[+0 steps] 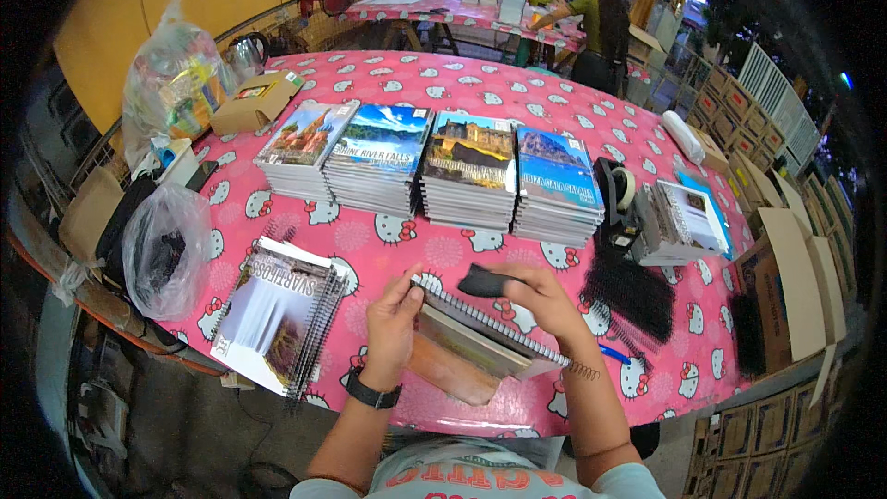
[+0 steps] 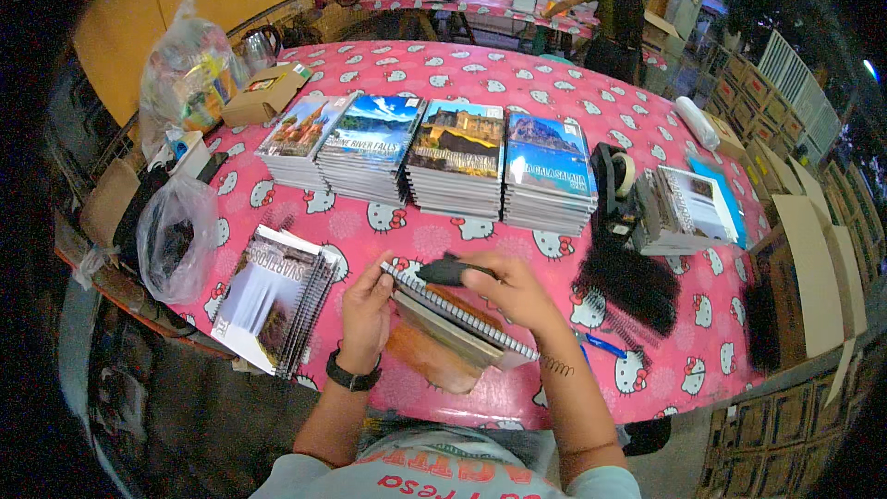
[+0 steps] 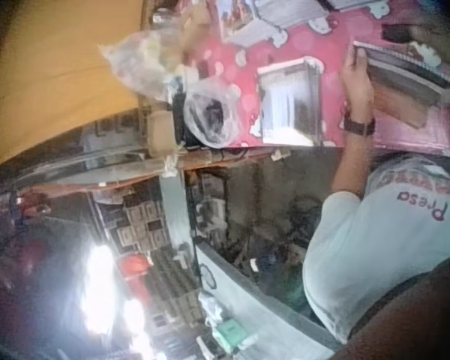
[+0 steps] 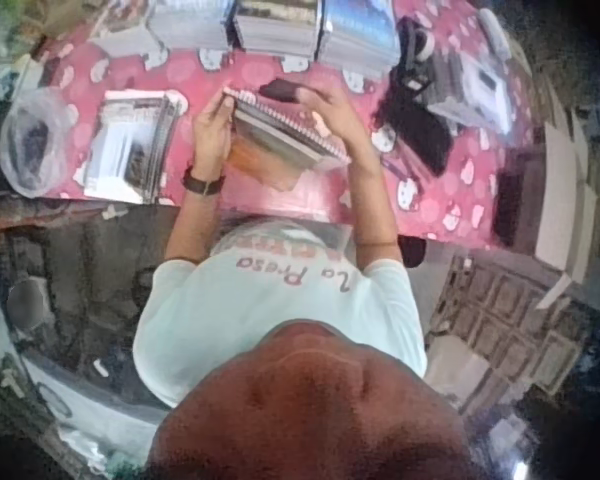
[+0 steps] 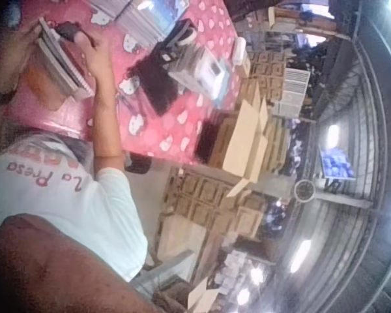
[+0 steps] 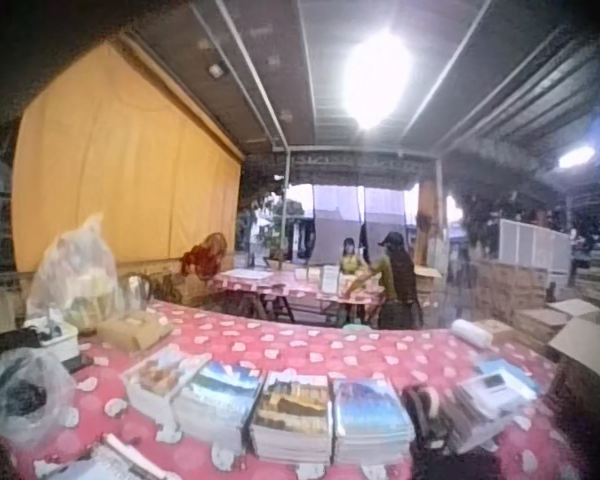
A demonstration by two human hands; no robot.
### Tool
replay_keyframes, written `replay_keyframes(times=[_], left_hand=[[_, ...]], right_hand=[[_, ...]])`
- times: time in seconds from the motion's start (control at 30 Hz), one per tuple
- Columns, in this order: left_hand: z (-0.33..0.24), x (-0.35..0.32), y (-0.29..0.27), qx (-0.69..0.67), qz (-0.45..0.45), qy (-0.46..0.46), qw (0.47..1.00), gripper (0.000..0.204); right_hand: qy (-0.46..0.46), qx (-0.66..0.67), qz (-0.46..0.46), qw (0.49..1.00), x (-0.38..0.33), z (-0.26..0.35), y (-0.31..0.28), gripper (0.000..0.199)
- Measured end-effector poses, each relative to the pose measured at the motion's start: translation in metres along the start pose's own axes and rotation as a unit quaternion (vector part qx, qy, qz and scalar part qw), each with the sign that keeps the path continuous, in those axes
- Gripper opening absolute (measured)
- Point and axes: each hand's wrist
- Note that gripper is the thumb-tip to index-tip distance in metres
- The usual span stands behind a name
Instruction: The person binds notebooks by manually threading plastic spiral coils into the pre-punched holes of stacked pages and covers, using a pair of pliers to cut and crimp the ends of the wire.
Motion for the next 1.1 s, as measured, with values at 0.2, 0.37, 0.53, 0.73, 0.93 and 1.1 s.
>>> replay_keyframes(times=[0.2, 0.37, 0.53, 0.73, 0.93, 1.1], left_hand=[[-0.006, 0.000, 0.004, -0.006, 0.006, 0.002, 1.000, 0.034], [-0.018, 0.000, 0.019, 0.068, 0.095, 0.043, 0.992, 0.027], [-0.044, -0.010, 0.057, 0.205, 0.226, 0.091, 0.948, 0.021], [-0.041, -0.022, 0.090, 0.215, 0.260, 0.121, 0.934, 0.020], [-0.043, -0.027, 0.085, 0.197, 0.294, 0.109, 0.929, 0.017], [-0.045, -0.030, 0.088, 0.234, 0.315, 0.160, 0.906, 0.016]], right_hand=[[-0.005, -0.149, -0.032, 0.988, 0.005, -0.015, 0.007, 0.051], [0.005, -0.472, -0.079, 0.878, -0.036, -0.058, -0.023, 0.053], [-0.047, -0.187, -0.074, 0.978, -0.071, 0.068, -0.033, 0.044], [-0.154, -0.244, -0.212, 0.934, -0.079, 0.088, 0.005, 0.033], [-0.183, -0.223, -0.216, 0.933, -0.078, 0.098, 0.011, 0.023], [-0.195, -0.321, -0.211, 0.902, -0.081, 0.097, 0.008, 0.027]])
Point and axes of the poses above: each hand's wrist, its own x-axis towards the middle knuckle, its own y-axis out of the palm, z = x × y, and after that the axes turned 13 degrees about -x, right-handed
